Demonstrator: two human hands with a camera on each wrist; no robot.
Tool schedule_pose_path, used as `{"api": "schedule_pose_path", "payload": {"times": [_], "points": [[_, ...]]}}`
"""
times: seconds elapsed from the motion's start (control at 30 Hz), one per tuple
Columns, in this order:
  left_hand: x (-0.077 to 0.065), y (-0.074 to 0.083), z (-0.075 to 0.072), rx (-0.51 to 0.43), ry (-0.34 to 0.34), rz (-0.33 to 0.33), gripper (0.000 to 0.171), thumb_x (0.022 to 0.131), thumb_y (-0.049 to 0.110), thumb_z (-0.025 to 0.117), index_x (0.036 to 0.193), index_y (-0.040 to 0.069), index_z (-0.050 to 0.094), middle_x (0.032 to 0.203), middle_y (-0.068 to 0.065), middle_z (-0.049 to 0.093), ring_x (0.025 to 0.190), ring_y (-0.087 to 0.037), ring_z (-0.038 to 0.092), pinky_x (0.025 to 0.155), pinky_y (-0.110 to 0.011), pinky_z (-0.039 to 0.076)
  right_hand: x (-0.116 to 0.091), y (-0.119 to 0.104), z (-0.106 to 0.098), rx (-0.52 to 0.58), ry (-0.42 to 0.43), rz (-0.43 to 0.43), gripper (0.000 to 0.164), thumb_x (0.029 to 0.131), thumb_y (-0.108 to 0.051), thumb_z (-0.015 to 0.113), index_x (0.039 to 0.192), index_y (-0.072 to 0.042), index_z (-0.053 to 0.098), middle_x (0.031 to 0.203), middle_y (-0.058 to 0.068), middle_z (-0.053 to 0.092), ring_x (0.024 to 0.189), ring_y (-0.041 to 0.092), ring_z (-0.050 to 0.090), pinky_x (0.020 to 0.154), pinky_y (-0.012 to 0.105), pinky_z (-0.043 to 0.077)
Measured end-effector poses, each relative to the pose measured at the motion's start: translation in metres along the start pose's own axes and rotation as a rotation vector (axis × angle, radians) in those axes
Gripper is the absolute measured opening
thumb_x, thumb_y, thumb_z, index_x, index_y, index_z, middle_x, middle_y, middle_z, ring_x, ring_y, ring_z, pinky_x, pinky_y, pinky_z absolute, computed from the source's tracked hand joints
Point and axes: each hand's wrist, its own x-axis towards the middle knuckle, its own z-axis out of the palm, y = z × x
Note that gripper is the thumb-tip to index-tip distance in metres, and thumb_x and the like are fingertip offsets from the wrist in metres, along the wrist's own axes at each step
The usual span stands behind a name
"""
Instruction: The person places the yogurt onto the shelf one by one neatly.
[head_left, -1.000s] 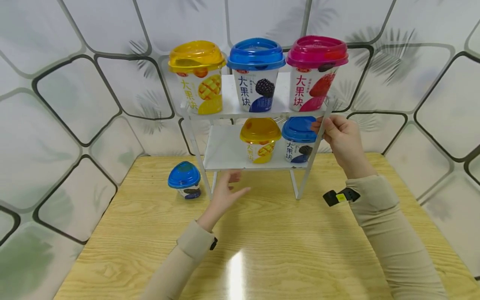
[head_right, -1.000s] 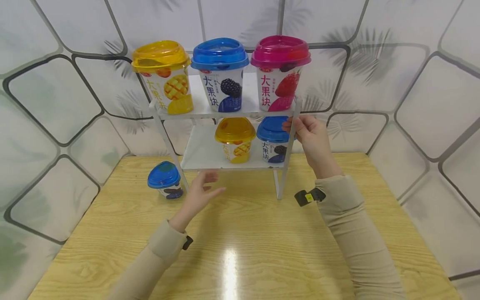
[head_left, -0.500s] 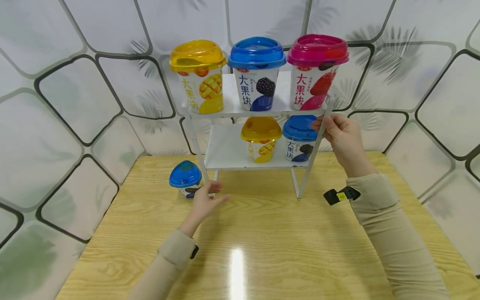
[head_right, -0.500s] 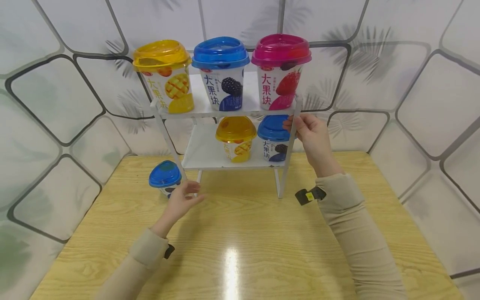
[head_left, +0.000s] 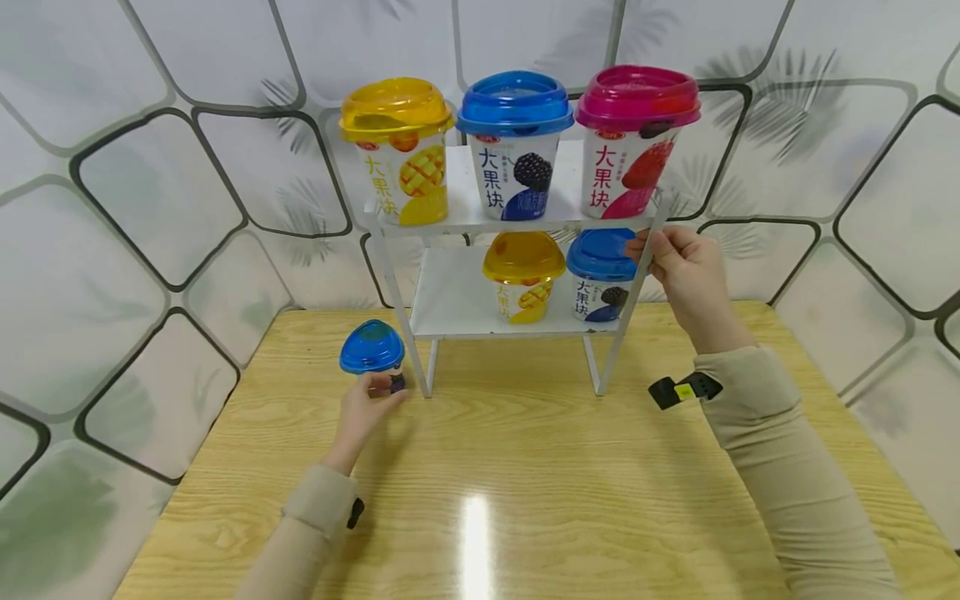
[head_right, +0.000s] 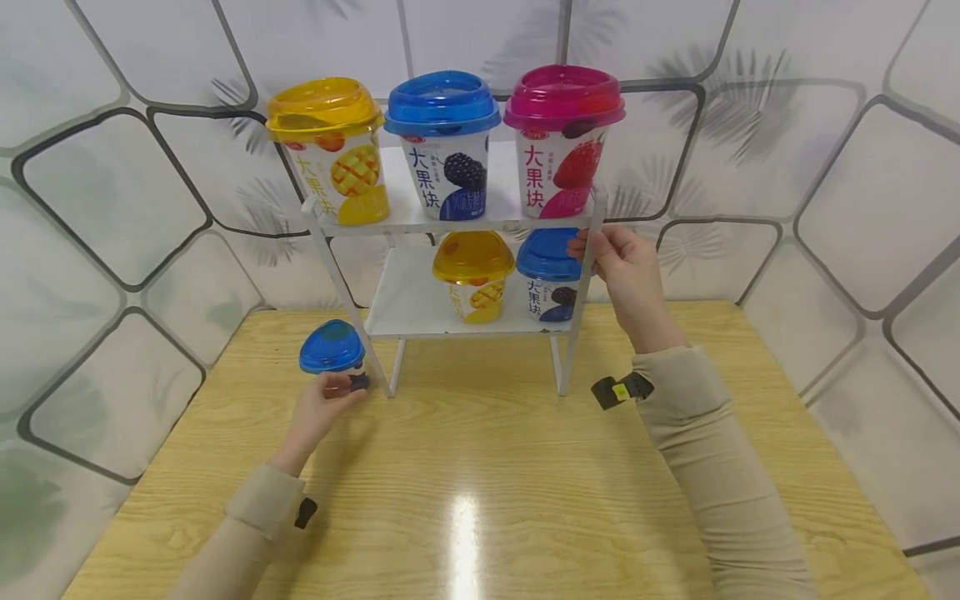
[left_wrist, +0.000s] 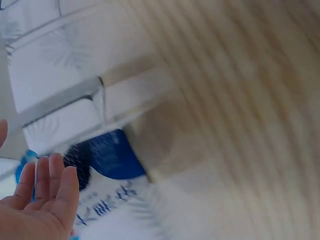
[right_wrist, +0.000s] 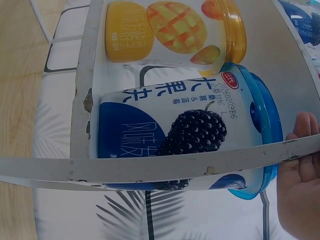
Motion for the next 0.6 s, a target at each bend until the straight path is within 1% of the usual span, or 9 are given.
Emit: {"api": "schedule_pose_path", "payload": {"times": [0.07, 0.17, 0.27, 0.3, 0.33, 0.43, 0.53, 0.6], "points": [[0.001, -0.004, -0.004, 0.018, 0.000, -0.031, 0.039, 0.078, 0.012, 0.068, 0.106, -0.008, 0.049, 0.107, -0.025, 0.052, 0.098, -0.036, 0.052, 0.083, -0.041, 0.042, 0.000, 0.000, 0.000, -0.002, 0.003, 0.003, 0.019, 0.086, -0.010, 0.053, 0.089, 0.008, 0.059, 0.082, 0.010, 0.061, 0.079, 0.016, 0.061, 0.075, 0.022, 0.046], [0.001, -0.010, -0.010, 0.035, -0.009, -0.100, 0.044, 0.080, 0.016, 0.066, 0.111, -0.007, 0.046, 0.111, -0.025, 0.049, 0.100, -0.036, 0.051, 0.082, -0.043, 0.042, 0.000, 0.000, 0.000, -0.007, 0.007, 0.008, 0.017, 0.087, -0.010, 0.052, 0.086, 0.004, 0.060, 0.082, 0.009, 0.061, 0.079, 0.016, 0.061, 0.075, 0.021, 0.046], [0.002, -0.014, -0.015, 0.016, -0.005, -0.170, 0.052, 0.081, 0.019, 0.065, 0.118, -0.008, 0.039, 0.119, -0.026, 0.043, 0.106, -0.037, 0.046, 0.084, -0.045, 0.040, 0.000, 0.000, 0.000, -0.003, 0.008, 0.007, 0.017, 0.087, -0.010, 0.052, 0.086, 0.005, 0.060, 0.083, 0.009, 0.060, 0.079, 0.016, 0.061, 0.075, 0.022, 0.046], [0.003, -0.016, -0.017, 0.002, 0.001, -0.182, 0.055, 0.082, 0.019, 0.064, 0.120, -0.008, 0.036, 0.121, -0.026, 0.039, 0.108, -0.038, 0.043, 0.085, -0.046, 0.039, 0.000, 0.000, 0.000, -0.002, 0.008, 0.004, 0.017, 0.087, -0.010, 0.052, 0.086, 0.005, 0.060, 0.083, 0.010, 0.060, 0.079, 0.016, 0.061, 0.075, 0.022, 0.046], [0.004, -0.017, -0.018, -0.015, 0.012, -0.191, 0.058, 0.082, 0.019, 0.064, 0.122, -0.009, 0.034, 0.123, -0.027, 0.037, 0.110, -0.038, 0.041, 0.086, -0.047, 0.038, 0.000, -0.001, 0.000, 0.001, 0.008, 0.002, 0.018, 0.087, -0.010, 0.052, 0.086, 0.005, 0.060, 0.083, 0.010, 0.060, 0.079, 0.016, 0.061, 0.076, 0.022, 0.046], [0.008, -0.020, -0.020, -0.046, 0.059, -0.185, 0.064, 0.081, 0.017, 0.064, 0.125, -0.011, 0.027, 0.125, -0.028, 0.031, 0.111, -0.040, 0.035, 0.089, -0.048, 0.034, 0.000, -0.001, 0.000, 0.002, 0.007, -0.002, 0.018, 0.086, -0.011, 0.052, 0.086, 0.005, 0.060, 0.082, 0.010, 0.060, 0.079, 0.016, 0.061, 0.076, 0.022, 0.046], [0.013, -0.022, -0.021, -0.084, 0.093, -0.174, 0.068, 0.080, 0.016, 0.066, 0.127, -0.010, 0.025, 0.125, -0.027, 0.031, 0.113, -0.039, 0.034, 0.091, -0.046, 0.032, 0.000, 0.000, 0.000, 0.003, 0.007, 0.002, 0.017, 0.086, -0.011, 0.052, 0.086, 0.005, 0.060, 0.083, 0.010, 0.060, 0.080, 0.017, 0.061, 0.076, 0.022, 0.046], [0.015, -0.024, -0.021, -0.104, 0.099, -0.165, 0.068, 0.079, 0.015, 0.067, 0.127, -0.009, 0.025, 0.125, -0.026, 0.032, 0.115, -0.038, 0.034, 0.093, -0.045, 0.031, 0.000, 0.000, 0.001, 0.002, 0.008, 0.006, 0.017, 0.086, -0.010, 0.052, 0.087, 0.005, 0.060, 0.083, 0.010, 0.060, 0.080, 0.017, 0.061, 0.076, 0.022, 0.046]]}}
